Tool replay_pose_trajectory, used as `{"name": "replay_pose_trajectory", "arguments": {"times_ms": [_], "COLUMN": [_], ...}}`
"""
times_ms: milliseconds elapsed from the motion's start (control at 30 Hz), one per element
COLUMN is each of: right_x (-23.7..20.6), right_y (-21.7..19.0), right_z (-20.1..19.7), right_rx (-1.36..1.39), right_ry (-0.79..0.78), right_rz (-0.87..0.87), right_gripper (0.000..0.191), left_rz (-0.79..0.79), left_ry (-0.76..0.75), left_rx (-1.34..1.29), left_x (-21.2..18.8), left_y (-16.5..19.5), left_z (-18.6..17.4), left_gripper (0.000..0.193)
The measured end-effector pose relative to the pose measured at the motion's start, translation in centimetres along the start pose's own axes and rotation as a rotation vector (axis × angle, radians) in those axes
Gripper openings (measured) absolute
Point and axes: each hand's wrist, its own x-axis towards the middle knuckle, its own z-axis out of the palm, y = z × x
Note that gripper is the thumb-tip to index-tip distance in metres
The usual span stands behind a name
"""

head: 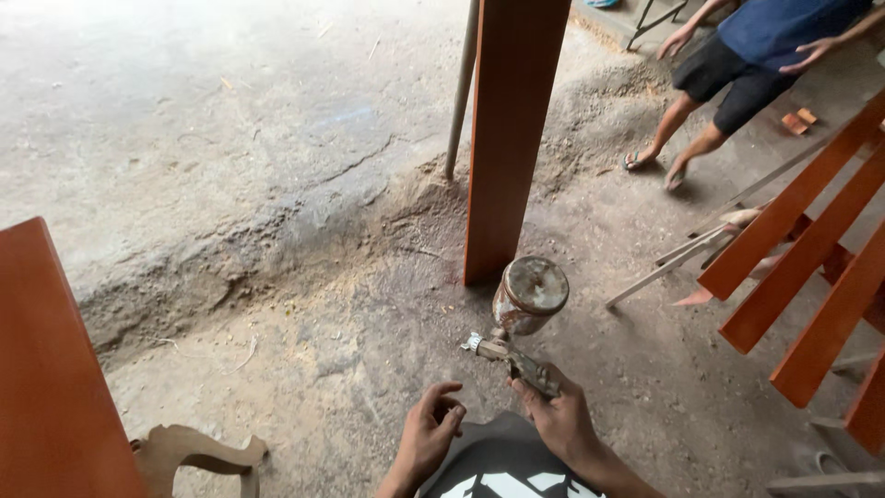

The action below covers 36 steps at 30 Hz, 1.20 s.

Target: The person uses a spray gun to apply a reddish-brown finish to wooden planks and a wooden bench. They move around the workshop, refilling the spray gun from a container, and continue spraying different sections of the bench and planks.

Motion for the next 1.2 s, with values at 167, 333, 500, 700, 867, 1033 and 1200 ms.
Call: {"name": "replay_pose_trajectory", "arguments": {"times_ms": [167, 333, 500, 700, 867, 1033, 1200], "right_x": [3.4, 9.1, 7.4, 3.6, 2.0, 0.6, -0.2], "right_y": [-0.8, -3.8, -5.5, -3.6, -1.9, -0.4, 0.5], "right_z": [0.0, -1.6, -2.2, -0.1, 0.9, 2.1, 3.1], "right_rx": [-0.154, -0.038, -0.013, 0.193, 0.056, -0.02, 0.001], "right_ry": [0.163, 0.287, 0.264, 0.171, 0.126, 0.016, -0.064], "right_rz": [0.038, -0.143, -0.045, 0.179, 0.243, 0.143, 0.131], "right_gripper": [0.022, 0.024, 0.021, 0.02, 0.021, 0.022, 0.025], "left_rz": [-0.019, 0.115, 0.072, -0.092, -0.041, 0.007, 0.042], "left_ry": [-0.013, -0.054, -0.049, -0.014, -0.03, -0.017, -0.016], "left_rx": [-0.031, 0.061, -0.098, -0.208, -0.2, -0.252, -0.255], "left_x": [0.8, 1.8, 1.7, 1.7, 2.3, 2.0, 0.9], "left_y": [1.9, 5.8, 5.5, 1.7, 1.1, 0.1, -1.2], "left_z": [1.0, 2.1, 1.8, 1.9, 1.3, 0.5, 0.0], "left_gripper": [0.035, 0.038, 0.033, 0.025, 0.025, 0.024, 0.024]}}
